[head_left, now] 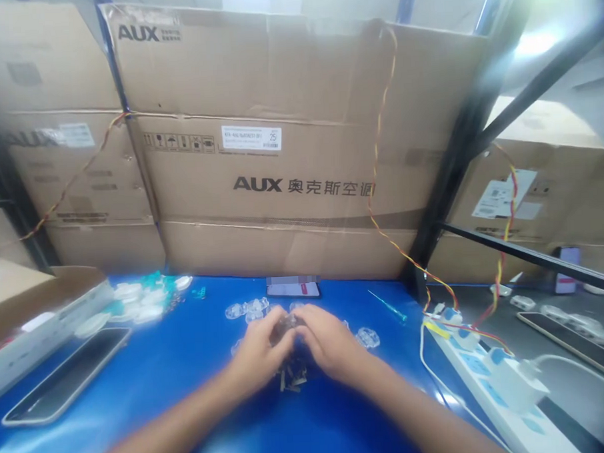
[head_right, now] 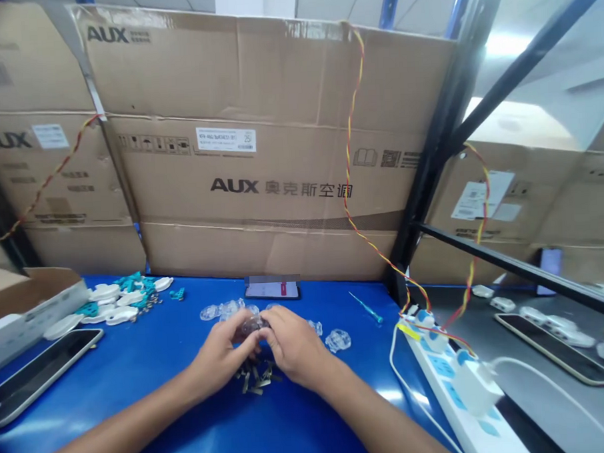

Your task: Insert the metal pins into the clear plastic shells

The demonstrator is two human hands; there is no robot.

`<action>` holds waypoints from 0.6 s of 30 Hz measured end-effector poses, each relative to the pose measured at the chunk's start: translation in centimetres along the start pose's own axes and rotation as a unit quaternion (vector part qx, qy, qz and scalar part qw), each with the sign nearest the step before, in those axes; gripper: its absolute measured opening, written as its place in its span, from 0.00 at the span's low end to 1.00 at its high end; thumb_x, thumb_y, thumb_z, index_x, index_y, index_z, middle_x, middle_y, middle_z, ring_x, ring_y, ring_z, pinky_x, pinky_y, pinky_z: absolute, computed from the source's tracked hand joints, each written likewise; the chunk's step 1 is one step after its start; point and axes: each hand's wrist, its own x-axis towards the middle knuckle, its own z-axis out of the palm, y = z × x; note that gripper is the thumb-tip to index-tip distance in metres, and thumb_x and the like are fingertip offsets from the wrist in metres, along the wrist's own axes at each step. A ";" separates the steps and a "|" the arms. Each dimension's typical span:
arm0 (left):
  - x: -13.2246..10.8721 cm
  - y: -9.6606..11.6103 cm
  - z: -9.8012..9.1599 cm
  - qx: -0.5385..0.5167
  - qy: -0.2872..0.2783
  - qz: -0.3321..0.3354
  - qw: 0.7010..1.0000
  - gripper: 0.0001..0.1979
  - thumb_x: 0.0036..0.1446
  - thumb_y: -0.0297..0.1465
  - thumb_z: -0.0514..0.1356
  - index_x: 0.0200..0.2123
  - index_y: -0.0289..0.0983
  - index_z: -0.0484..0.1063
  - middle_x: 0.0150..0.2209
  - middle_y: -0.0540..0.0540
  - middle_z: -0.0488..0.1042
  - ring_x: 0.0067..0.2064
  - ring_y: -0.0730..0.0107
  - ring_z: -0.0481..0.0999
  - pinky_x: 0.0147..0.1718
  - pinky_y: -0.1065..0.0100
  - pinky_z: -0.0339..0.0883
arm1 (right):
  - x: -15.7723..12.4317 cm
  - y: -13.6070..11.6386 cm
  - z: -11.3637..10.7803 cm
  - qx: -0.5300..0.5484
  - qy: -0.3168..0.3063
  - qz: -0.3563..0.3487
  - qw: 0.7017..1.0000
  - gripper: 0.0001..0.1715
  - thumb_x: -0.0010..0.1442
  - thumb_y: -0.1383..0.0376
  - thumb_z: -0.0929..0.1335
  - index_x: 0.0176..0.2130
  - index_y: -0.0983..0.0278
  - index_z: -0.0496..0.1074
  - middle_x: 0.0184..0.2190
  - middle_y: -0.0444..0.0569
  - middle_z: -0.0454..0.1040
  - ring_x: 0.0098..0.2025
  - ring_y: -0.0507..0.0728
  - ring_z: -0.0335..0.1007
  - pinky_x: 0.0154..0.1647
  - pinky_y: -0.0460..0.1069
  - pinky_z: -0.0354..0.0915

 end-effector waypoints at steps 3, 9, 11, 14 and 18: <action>0.1 -0.3 0.0 0.023 -0.024 -0.002 0.999 0.07 0.60 0.34 0.54 0.32 0.38 0.65 0.26 0.50 0.71 0.28 0.70 0.68 0.27 0.71 0.61 | 0.0 0.0 -0.2 -0.034 -0.018 -0.008 0.999 0.15 0.66 0.67 0.58 0.51 0.66 0.65 0.43 0.55 0.71 0.44 0.59 0.66 0.45 0.53 0.65; 0.2 -0.9 0.0 0.042 -0.021 -0.009 0.999 0.08 0.58 0.35 0.55 0.29 0.38 0.64 0.24 0.51 0.69 0.26 0.71 0.67 0.26 0.71 0.59 | 0.1 -0.4 -0.4 -0.071 -0.032 -0.008 0.997 0.15 0.65 0.67 0.59 0.50 0.65 0.66 0.42 0.55 0.72 0.44 0.59 0.67 0.43 0.52 0.64; 0.2 -1.0 -0.1 0.044 -0.004 -0.015 0.999 0.09 0.58 0.36 0.55 0.28 0.38 0.63 0.23 0.51 0.69 0.26 0.70 0.66 0.25 0.71 0.59 | 0.2 -0.6 -0.6 -0.064 -0.012 0.010 0.998 0.14 0.66 0.65 0.59 0.50 0.64 0.66 0.42 0.54 0.72 0.43 0.59 0.68 0.42 0.51 0.63; 0.2 -0.9 -0.1 0.031 0.021 -0.031 0.999 0.10 0.57 0.38 0.55 0.29 0.39 0.64 0.22 0.51 0.68 0.25 0.70 0.66 0.24 0.71 0.60 | 0.3 -0.9 -0.8 -0.067 0.032 0.037 0.997 0.12 0.66 0.63 0.60 0.45 0.64 0.68 0.40 0.53 0.72 0.39 0.57 0.68 0.39 0.50 0.62; -0.1 -1.0 0.3 0.011 0.028 -0.035 0.999 0.10 0.57 0.38 0.56 0.28 0.39 0.65 0.21 0.50 0.68 0.24 0.70 0.66 0.24 0.71 0.60 | 0.3 -1.0 -0.6 -0.093 0.026 0.016 0.995 0.10 0.66 0.65 0.60 0.36 0.63 0.69 0.33 0.50 0.72 0.34 0.55 0.66 0.34 0.48 0.58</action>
